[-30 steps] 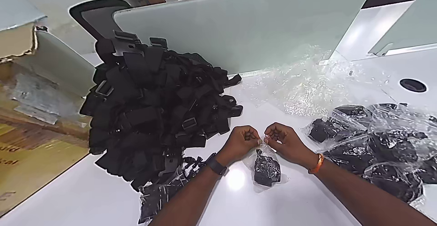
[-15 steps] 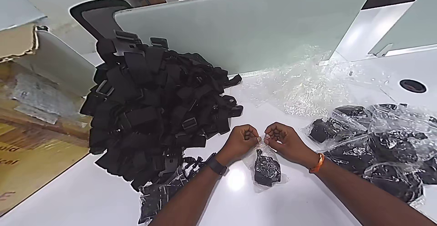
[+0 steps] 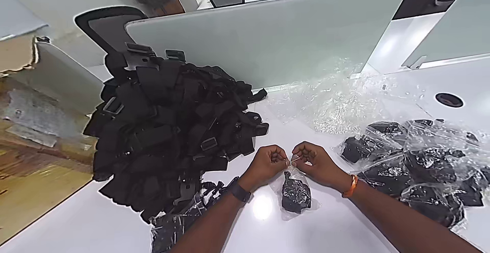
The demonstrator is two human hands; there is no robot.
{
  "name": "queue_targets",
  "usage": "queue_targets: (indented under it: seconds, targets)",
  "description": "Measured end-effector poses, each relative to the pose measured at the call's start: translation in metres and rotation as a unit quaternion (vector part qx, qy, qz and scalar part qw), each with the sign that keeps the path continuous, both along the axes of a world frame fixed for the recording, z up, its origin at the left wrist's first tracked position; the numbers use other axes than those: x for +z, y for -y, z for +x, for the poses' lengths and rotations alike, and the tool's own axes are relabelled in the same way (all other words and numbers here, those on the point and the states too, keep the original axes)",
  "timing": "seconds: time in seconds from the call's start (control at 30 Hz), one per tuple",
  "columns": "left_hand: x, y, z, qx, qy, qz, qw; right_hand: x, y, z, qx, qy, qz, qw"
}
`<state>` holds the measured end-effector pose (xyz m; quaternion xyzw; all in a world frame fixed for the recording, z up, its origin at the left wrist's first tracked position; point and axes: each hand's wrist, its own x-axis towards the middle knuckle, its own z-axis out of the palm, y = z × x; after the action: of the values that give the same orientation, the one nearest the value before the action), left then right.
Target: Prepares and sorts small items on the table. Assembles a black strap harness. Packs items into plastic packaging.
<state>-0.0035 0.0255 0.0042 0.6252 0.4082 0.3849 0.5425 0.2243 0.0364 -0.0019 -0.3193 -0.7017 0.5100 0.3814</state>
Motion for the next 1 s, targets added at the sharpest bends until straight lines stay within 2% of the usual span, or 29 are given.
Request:
queue_targets:
  seconds: [0.43,0.67,0.83,1.0]
  targets:
    - [-0.001,-0.002,-0.001,-0.01,-0.016,0.016,1.0,0.001,0.002,-0.004,-0.02,-0.014,-0.007,1.0]
    - [-0.003,0.0,0.004,-0.004,-0.054,0.083,0.995,0.003,-0.001,0.001,0.006,-0.026,-0.008,1.0]
    - [0.004,-0.011,-0.012,-0.068,-0.079,0.057,0.993,0.003,0.0,0.001,-0.02,-0.026,0.023,0.999]
    - [0.009,-0.004,-0.021,-0.063,-0.144,0.093,0.983,0.004,0.004,0.003,-0.037,0.025,0.059,0.997]
